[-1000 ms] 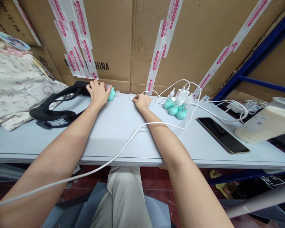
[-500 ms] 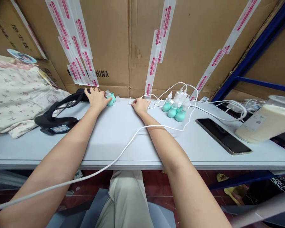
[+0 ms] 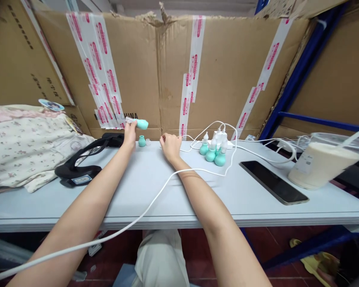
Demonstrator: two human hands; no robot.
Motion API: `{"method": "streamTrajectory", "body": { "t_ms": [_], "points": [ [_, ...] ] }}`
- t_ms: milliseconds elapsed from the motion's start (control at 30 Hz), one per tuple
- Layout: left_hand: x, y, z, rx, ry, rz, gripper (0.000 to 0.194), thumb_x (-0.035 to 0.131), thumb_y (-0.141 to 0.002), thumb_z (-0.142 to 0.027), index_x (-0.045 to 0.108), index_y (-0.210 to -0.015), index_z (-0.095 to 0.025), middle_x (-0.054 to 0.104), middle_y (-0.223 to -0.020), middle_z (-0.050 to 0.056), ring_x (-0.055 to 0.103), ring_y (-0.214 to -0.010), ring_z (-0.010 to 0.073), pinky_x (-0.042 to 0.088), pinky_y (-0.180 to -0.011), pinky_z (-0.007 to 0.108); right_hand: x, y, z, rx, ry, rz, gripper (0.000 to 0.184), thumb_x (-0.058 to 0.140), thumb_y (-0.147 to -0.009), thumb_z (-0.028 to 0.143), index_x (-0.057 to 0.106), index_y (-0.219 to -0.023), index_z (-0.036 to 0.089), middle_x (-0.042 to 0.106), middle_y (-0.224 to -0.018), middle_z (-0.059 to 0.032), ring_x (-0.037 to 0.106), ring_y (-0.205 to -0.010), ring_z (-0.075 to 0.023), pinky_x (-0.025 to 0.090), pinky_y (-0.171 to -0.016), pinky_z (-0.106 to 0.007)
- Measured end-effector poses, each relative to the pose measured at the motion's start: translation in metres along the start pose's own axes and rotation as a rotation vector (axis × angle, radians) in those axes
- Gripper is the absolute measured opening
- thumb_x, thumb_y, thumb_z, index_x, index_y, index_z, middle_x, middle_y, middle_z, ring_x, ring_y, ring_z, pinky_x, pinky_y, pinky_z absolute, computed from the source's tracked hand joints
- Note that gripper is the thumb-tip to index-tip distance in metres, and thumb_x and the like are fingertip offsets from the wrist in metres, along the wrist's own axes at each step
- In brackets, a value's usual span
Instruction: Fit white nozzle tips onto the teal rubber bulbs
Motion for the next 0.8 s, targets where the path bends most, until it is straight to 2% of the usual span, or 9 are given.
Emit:
{"method": "streamTrajectory", "body": {
  "t_ms": [100, 233, 400, 567, 733, 800],
  "points": [
    [0.006, 0.003, 0.01, -0.069, 0.039, 0.193, 0.043, 0.039, -0.084, -0.043, 0.057, -0.113, -0.016, 0.065, -0.103, 0.007, 0.06, -0.09, 0.0166, 0.047, -0.077, 0.027, -0.005, 0.001, 0.003, -0.045, -0.048, -0.05, 0.03, 0.035, -0.094, 0.03, 0.064, -0.091, 0.021, 0.071, -0.089, -0.0059, 0.061, -0.086, -0.0194, 0.024, -0.08, -0.032],
    [0.007, 0.014, 0.023, 0.038, -0.151, 0.411, 0.048, 0.056, -0.072, -0.052, 0.068, -0.098, -0.013, 0.068, -0.094, 0.006, 0.059, -0.086, 0.0189, 0.044, -0.078, 0.027, -0.007, 0.003, 0.005, -0.167, -0.077, -0.114, 0.032, 0.03, -0.096, 0.026, 0.056, -0.113, 0.021, 0.068, -0.102, -0.007, 0.059, -0.091, -0.0181, 0.024, -0.08, -0.031],
    [0.013, 0.031, 0.03, 0.077, -0.352, 0.611, 0.043, 0.06, -0.069, -0.052, 0.072, -0.084, -0.013, 0.067, -0.076, 0.002, 0.056, -0.078, 0.0197, 0.04, -0.071, 0.026, 0.006, 0.009, 0.01, -0.435, 0.036, -0.012, 0.031, 0.031, -0.097, 0.029, 0.056, -0.114, 0.023, 0.064, -0.106, -0.0077, 0.054, -0.093, -0.0193, 0.023, -0.08, -0.031],
    [0.014, 0.038, 0.029, 0.08, -0.381, 0.691, 0.034, 0.059, -0.068, -0.045, 0.071, -0.076, -0.014, 0.067, -0.076, 0.002, 0.055, -0.076, 0.0193, 0.038, -0.069, 0.026, 0.014, 0.01, 0.008, -0.488, 0.112, 0.018, 0.027, 0.035, -0.096, 0.028, 0.061, -0.097, 0.022, 0.064, -0.099, -0.0067, 0.053, -0.089, -0.0191, 0.022, -0.084, -0.034],
    [0.014, 0.036, 0.034, 0.075, -0.403, 0.708, 0.035, 0.059, -0.066, -0.044, 0.072, -0.081, -0.015, 0.067, -0.078, 0.002, 0.053, -0.073, 0.0177, 0.038, -0.069, 0.026, 0.008, 0.009, 0.005, -0.504, 0.205, -0.027, 0.025, 0.035, -0.096, 0.026, 0.059, -0.1, 0.021, 0.063, -0.099, -0.0073, 0.05, -0.091, -0.0215, 0.022, -0.085, -0.036],
    [0.015, 0.036, 0.036, 0.086, -0.434, 0.718, 0.036, 0.059, -0.066, -0.044, 0.073, -0.081, -0.014, 0.066, -0.076, 0.002, 0.052, -0.07, 0.0164, 0.038, -0.068, 0.026, 0.006, 0.01, 0.005, -0.554, 0.242, -0.012, 0.026, 0.034, -0.096, 0.025, 0.059, -0.098, 0.021, 0.063, -0.099, -0.0074, 0.05, -0.09, -0.0215, 0.023, -0.085, -0.037]
  ]
}}
Point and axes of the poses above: each hand's wrist, its own y-axis away from the middle knuckle, its own x-axis out of the palm, z = x × y, the point moved 4 cm from there along -y, towards the middle knuckle
